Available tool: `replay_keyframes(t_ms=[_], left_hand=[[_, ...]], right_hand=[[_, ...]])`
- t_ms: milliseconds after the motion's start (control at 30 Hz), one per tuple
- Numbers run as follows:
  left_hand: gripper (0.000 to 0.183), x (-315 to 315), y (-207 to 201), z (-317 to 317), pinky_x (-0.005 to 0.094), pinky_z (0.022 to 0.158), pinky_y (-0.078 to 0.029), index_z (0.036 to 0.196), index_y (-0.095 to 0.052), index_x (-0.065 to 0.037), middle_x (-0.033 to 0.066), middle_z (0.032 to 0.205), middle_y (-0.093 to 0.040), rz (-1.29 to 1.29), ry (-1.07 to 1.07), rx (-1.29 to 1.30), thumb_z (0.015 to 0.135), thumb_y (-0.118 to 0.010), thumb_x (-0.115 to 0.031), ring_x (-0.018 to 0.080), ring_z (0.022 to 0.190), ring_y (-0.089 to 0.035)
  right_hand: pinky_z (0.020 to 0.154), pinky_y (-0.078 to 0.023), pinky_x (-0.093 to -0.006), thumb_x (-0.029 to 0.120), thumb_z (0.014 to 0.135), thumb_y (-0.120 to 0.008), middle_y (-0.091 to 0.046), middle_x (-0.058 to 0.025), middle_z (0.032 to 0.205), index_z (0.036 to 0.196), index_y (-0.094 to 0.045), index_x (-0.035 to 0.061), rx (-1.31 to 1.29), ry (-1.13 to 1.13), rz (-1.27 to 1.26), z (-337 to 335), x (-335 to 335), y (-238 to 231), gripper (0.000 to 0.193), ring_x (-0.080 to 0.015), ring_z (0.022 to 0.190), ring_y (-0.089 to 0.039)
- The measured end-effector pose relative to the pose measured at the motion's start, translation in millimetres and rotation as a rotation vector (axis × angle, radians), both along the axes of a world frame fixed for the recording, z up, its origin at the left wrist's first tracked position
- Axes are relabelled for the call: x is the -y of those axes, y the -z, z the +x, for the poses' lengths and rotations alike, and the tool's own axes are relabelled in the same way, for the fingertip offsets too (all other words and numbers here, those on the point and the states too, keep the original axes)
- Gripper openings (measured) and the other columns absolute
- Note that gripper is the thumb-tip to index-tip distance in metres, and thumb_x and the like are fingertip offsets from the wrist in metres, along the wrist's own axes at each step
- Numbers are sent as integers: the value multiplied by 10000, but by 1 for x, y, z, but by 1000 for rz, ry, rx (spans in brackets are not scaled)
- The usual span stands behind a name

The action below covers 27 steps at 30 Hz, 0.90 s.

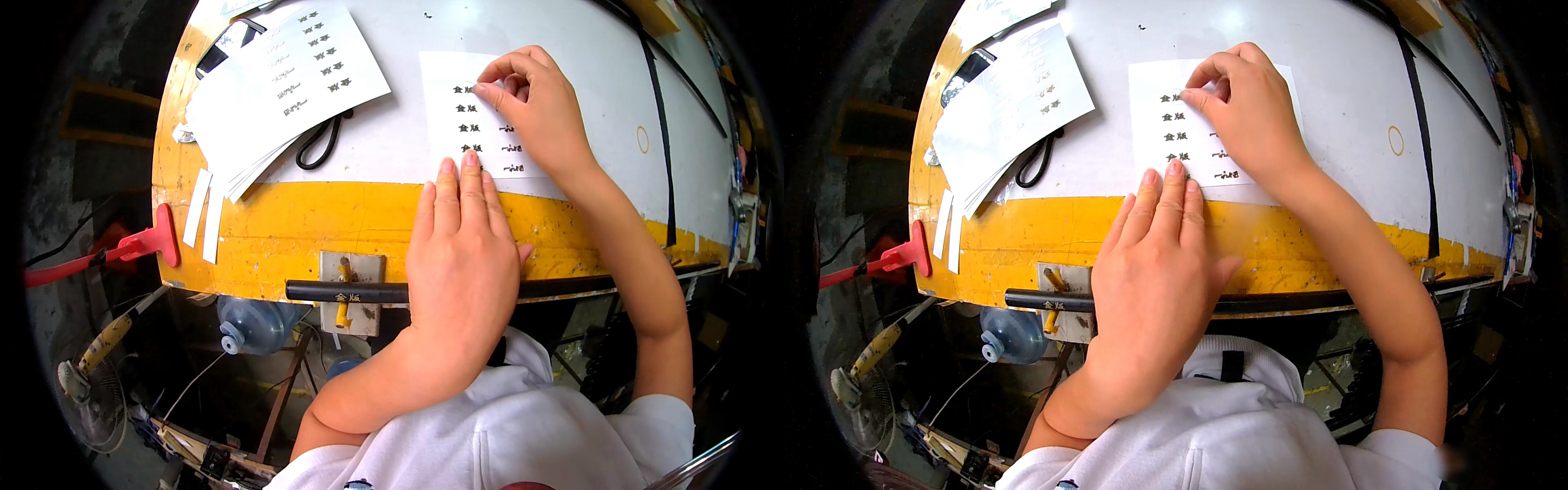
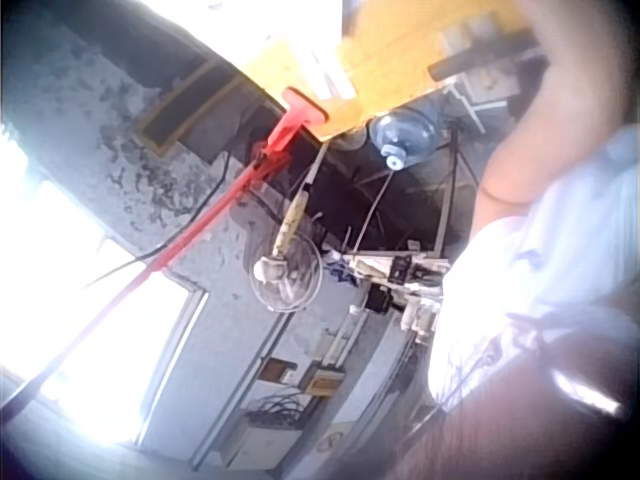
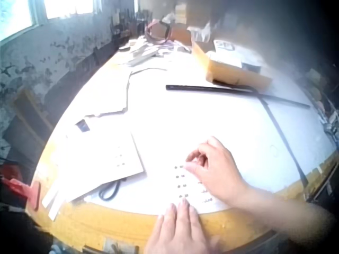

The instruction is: The person picks up a small adhesive sticker from a sheet, aligns it with a specific section on a black rod held in a clamp, and presses it down to secure it. The person repeats this for several rods, moving each finished rod to a stack on the workbench.

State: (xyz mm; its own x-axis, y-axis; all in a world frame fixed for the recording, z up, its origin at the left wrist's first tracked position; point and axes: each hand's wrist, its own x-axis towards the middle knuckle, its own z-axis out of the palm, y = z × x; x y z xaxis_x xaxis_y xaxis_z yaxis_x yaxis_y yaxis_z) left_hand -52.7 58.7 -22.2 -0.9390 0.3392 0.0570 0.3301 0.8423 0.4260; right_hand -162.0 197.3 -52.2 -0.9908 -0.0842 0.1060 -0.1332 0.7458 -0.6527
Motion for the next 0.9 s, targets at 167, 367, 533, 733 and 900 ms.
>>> replay_keyframes(t_ms=[167, 367, 533, 733, 900], left_hand=[[636, -1, 0, 0, 403, 1037, -412, 1206, -579, 64, 212, 1295, -557, 0, -5, -8, 691, -760, -260, 333, 1232, -522], [595, 0, 1, 0, 418, 1038, -407, 1195, -585, 69, 214, 1284, -566, -13, 0, -34, 719, -727, -258, 332, 1229, -526], [495, -2, 3, 0, 432, 1039, -399, 1176, -588, 76, 226, 1274, -569, -50, -1, -85, 779, -663, -209, 334, 1224, -530], [404, 11, -5, 6, 433, 1003, -425, 1177, -565, 74, 225, 1249, -576, 122, -4, -112, 862, -619, -174, 343, 1186, -555], [438, 45, -52, 36, 328, 798, -533, 1236, -499, 49, 186, 1237, -565, 750, -231, 223, 914, -596, -231, 263, 1076, -616]], right_hand=[[764, -480, -313, 152, 874, -629, -560, -83, 940, 948, -641, 3, 10, -25, 10, -5, -3, 4, 166, -193, 815, -569], [799, -480, -309, 192, 922, -593, -619, -90, 952, 1005, -622, -12, 298, 22, -338, 0, -1, -15, 222, -177, 884, -578], [785, -479, -275, 183, 919, -606, -627, -81, 887, 991, -615, -24, 341, -19, -660, 10, 0, -35, 219, -136, 851, -572], [710, -462, -220, 70, 885, -620, -586, -32, 847, 941, -572, 20, 295, -129, -661, 51, 6, -79, 89, -85, 755, -560], [703, -461, -219, 16, 834, -623, -578, -30, 840, 939, -570, 14, 269, -127, -666, 90, 4, -97, 118, -82, 749, -558]])
